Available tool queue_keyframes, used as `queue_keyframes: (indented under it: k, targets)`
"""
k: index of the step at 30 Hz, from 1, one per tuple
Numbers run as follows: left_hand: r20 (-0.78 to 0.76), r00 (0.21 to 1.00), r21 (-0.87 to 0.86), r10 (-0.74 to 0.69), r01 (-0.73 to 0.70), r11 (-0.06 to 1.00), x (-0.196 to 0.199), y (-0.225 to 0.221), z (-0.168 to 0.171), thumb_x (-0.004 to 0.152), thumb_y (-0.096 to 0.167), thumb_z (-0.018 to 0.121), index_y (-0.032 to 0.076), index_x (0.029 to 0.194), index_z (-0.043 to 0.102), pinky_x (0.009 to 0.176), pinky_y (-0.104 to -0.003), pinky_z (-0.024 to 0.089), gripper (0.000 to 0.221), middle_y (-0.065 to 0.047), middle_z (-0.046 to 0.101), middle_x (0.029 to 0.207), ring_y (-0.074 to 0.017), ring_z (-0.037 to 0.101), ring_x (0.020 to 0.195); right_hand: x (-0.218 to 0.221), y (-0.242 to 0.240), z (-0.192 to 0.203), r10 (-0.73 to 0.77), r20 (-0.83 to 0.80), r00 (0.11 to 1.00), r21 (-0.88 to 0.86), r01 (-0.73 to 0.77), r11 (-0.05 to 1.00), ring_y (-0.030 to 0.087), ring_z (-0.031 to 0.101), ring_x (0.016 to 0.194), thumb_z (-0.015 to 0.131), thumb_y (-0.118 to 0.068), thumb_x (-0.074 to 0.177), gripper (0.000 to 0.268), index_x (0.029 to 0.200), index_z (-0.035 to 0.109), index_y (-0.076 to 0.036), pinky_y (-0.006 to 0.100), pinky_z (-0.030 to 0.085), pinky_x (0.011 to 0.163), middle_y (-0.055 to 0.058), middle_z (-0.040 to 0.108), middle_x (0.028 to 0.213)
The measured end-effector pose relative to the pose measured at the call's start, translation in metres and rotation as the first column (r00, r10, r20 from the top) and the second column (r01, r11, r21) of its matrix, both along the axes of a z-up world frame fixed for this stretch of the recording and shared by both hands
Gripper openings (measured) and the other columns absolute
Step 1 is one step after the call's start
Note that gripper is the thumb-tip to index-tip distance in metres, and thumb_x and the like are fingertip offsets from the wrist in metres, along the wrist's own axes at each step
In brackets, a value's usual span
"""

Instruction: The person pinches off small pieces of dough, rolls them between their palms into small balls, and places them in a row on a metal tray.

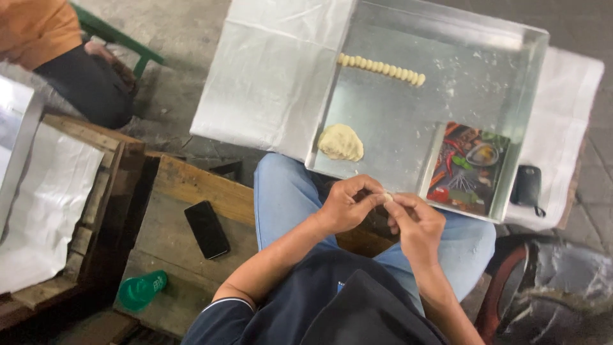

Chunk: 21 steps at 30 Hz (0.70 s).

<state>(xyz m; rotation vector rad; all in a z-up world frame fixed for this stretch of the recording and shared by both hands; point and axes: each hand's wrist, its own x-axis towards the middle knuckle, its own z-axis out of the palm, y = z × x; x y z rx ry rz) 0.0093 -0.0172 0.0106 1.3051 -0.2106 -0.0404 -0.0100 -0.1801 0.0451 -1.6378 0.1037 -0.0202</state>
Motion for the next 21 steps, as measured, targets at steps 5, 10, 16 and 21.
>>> queue_keyframes:
  k: [5,10,16,21]
  targets:
    - [0.649,0.751,0.323,0.126,-0.421,0.848,0.002,-0.006,0.046,0.090,0.002,0.076,0.005,0.094,0.076,0.071,-0.030,0.064,0.005,-0.007,0.073,0.095,-0.0245,0.074,0.080,0.005,0.010,0.002,-0.197,-0.230,0.953,0.340,0.269,0.901,0.018,0.042,0.034,0.069,0.002,0.090,0.009,0.081,0.072,0.003,0.028,0.030,0.033,0.015,0.045,0.048]
    - [0.709,0.703,0.389,0.046,-0.446,0.806,0.004,-0.007,0.052,0.089,0.004,0.077,0.006,0.096,0.078,0.065,-0.031,0.063,0.007,-0.008,0.074,0.091,-0.0244,0.074,0.078,-0.006,0.002,0.009,-0.182,-0.101,0.978,0.258,0.203,0.945,0.017,0.049,0.034,0.073,0.003,0.090,0.006,0.085,0.076,0.002,0.024,0.035,0.035,0.016,0.050,0.048]
    - [0.398,0.917,0.184,0.026,-0.108,0.977,0.001,-0.005,0.057,0.092,-0.006,0.074,0.003,0.103,0.079,0.065,-0.037,0.062,0.015,-0.012,0.076,0.088,-0.0275,0.076,0.076,-0.004,-0.012,0.025,-0.030,0.107,0.994,0.211,0.007,0.978,0.016,0.056,0.043,0.075,0.003,0.092,0.004,0.095,0.076,0.005,0.022,0.043,0.037,0.018,0.063,0.067]
    - [0.190,0.971,0.035,-0.143,0.139,0.990,-0.004,0.005,0.059,0.097,-0.001,0.071,0.007,0.109,0.080,0.068,-0.035,0.062,0.017,-0.011,0.078,0.091,-0.0203,0.075,0.080,-0.007,-0.016,0.014,0.093,0.010,0.996,0.476,-0.087,0.875,0.012,0.040,0.033,0.070,-0.003,0.093,0.014,0.080,0.069,0.004,0.021,0.031,0.029,0.013,0.049,0.050]
